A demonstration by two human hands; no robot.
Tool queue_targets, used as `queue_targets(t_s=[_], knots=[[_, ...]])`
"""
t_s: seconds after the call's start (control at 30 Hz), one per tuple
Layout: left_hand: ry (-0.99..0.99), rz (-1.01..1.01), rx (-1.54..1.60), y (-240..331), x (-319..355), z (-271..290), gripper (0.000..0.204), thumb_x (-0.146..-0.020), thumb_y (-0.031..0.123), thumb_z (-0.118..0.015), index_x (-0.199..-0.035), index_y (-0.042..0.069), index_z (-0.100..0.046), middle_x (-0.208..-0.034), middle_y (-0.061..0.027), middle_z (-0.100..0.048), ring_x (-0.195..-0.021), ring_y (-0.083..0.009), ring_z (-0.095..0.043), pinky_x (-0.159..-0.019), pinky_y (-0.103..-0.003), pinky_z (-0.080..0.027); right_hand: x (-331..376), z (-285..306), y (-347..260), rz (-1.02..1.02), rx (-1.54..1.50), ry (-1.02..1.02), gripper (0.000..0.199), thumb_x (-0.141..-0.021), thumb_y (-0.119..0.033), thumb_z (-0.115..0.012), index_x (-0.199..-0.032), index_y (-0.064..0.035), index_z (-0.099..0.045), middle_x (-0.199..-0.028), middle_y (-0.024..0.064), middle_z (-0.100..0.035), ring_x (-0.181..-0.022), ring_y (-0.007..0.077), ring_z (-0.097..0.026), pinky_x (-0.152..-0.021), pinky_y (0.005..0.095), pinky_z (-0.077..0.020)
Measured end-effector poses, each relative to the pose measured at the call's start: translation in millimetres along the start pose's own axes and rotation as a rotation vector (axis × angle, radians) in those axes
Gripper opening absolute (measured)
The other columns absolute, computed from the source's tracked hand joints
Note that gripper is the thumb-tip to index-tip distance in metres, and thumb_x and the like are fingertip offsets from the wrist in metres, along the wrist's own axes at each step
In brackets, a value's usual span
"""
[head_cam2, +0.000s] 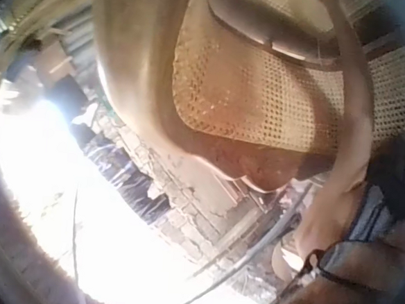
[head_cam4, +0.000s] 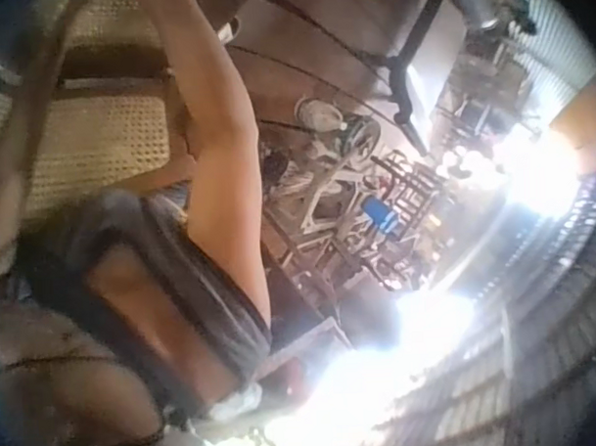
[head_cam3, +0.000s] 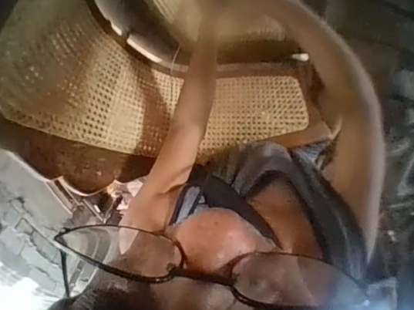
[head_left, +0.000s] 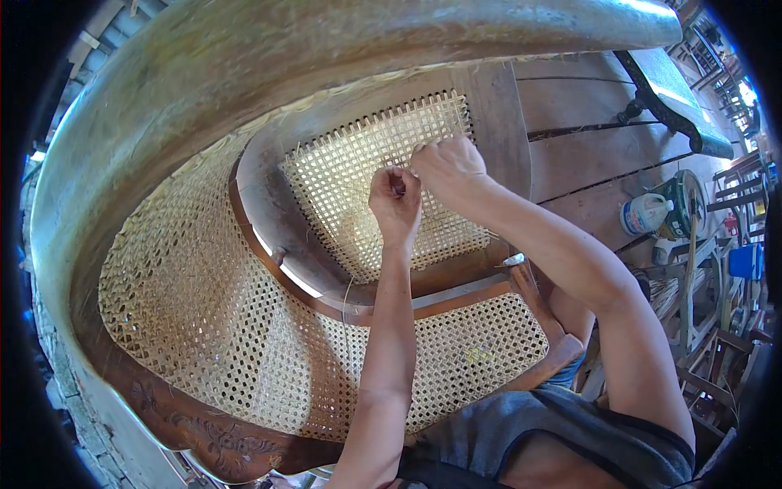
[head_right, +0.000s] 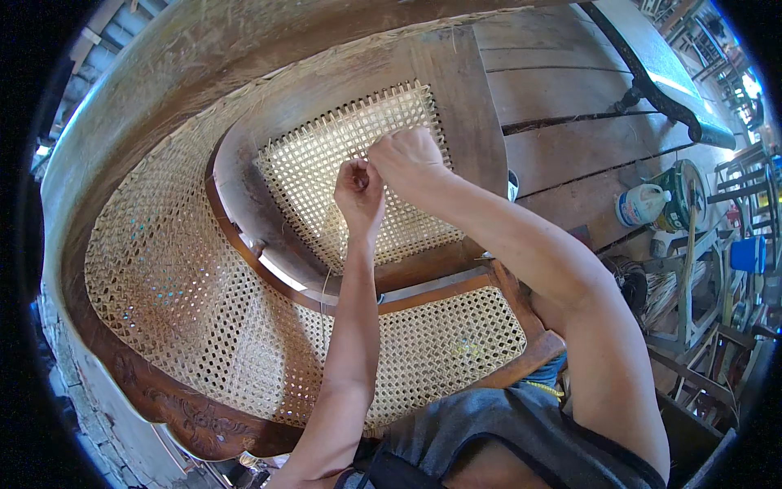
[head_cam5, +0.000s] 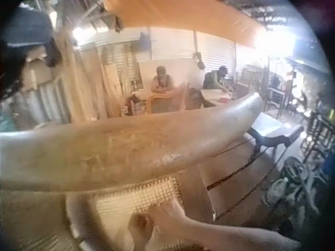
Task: The person is weaving or repairing the seat of a rattan chair using strips of cane.
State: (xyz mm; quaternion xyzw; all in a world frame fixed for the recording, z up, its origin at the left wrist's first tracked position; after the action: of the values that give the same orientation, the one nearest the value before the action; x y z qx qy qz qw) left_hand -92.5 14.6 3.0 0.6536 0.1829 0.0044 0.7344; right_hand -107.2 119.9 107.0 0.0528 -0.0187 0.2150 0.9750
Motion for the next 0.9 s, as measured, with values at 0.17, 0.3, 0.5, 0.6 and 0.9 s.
queue_targets(t_s=[0.17,0.3,0.5,0.6,0.9], knots=[[0.038,0.046,-0.030,1,1,0,0.011,-0.089,0.008,-0.066,-0.084,0.002,-0.058,-0.068,0.0015,-0.055,-0.060,-0.0052,-0.047,-0.057,-0.021,-0.042,-8,-3,-3,-0.053,-0.041,-0.105,0.008,-0.082,-0.010,-0.065,-0.085,-0.0088,-0.073,-0.090,0.0096,-0.073,-0.088,0.0222,-0.071,-0.069,0.0368,-0.0571],[0.033,-0.010,-0.152,13,-1,4,0.013,-0.089,0.008,-0.063,-0.081,-0.001,-0.058,-0.066,-0.0058,-0.056,-0.058,-0.0117,-0.053,-0.056,-0.028,-0.046,-13,3,20,-0.001,-0.189,-0.030,0.013,-0.080,-0.010,-0.062,-0.086,-0.0038,-0.072,-0.088,0.0166,-0.072,-0.086,0.0307,-0.072,-0.073,0.0415,-0.0566],[-0.088,-0.041,-0.357,24,-9,4,0.009,-0.087,0.013,-0.066,-0.086,0.004,-0.066,-0.076,-0.0093,-0.062,-0.067,-0.0220,-0.061,-0.063,-0.037,-0.051,-23,7,32,-0.067,-0.251,-0.097,0.015,-0.076,-0.010,-0.066,-0.089,-0.0031,-0.071,-0.095,0.0136,-0.072,-0.095,0.0314,-0.069,-0.083,0.0408,-0.0551],[-0.049,-0.066,-0.489,32,-8,-4,0.006,-0.084,0.013,-0.068,-0.087,0.008,-0.068,-0.082,-0.0088,-0.065,-0.074,-0.0270,-0.063,-0.067,-0.040,-0.052,-20,4,32,-0.105,-0.269,-0.137,0.016,-0.078,-0.014,-0.065,-0.088,-0.0045,-0.072,-0.095,0.0133,-0.072,-0.095,0.0301,-0.070,-0.081,0.0412,-0.0543],[0.020,-0.124,-0.582,35,4,-9,0.018,-0.081,0.008,-0.066,-0.099,0.005,-0.065,-0.094,-0.0136,-0.061,-0.073,-0.0288,-0.063,-0.065,-0.043,-0.053,5,25,82,-0.239,-0.175,0.087,0.023,-0.083,-0.025,-0.062,-0.086,-0.0037,-0.071,-0.086,0.0160,-0.072,-0.085,0.0290,-0.072,-0.073,0.0415,-0.0529]])
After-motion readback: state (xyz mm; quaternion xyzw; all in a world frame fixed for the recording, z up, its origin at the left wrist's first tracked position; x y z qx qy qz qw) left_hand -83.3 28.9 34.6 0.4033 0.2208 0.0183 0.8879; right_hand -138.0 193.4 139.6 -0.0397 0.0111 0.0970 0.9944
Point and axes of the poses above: each hand's wrist, its own x-axis away from the middle knuckle, its own z-axis out of the back of the hand, y = z × x, the point moved 4 cm from there along -x, towards the middle knuckle
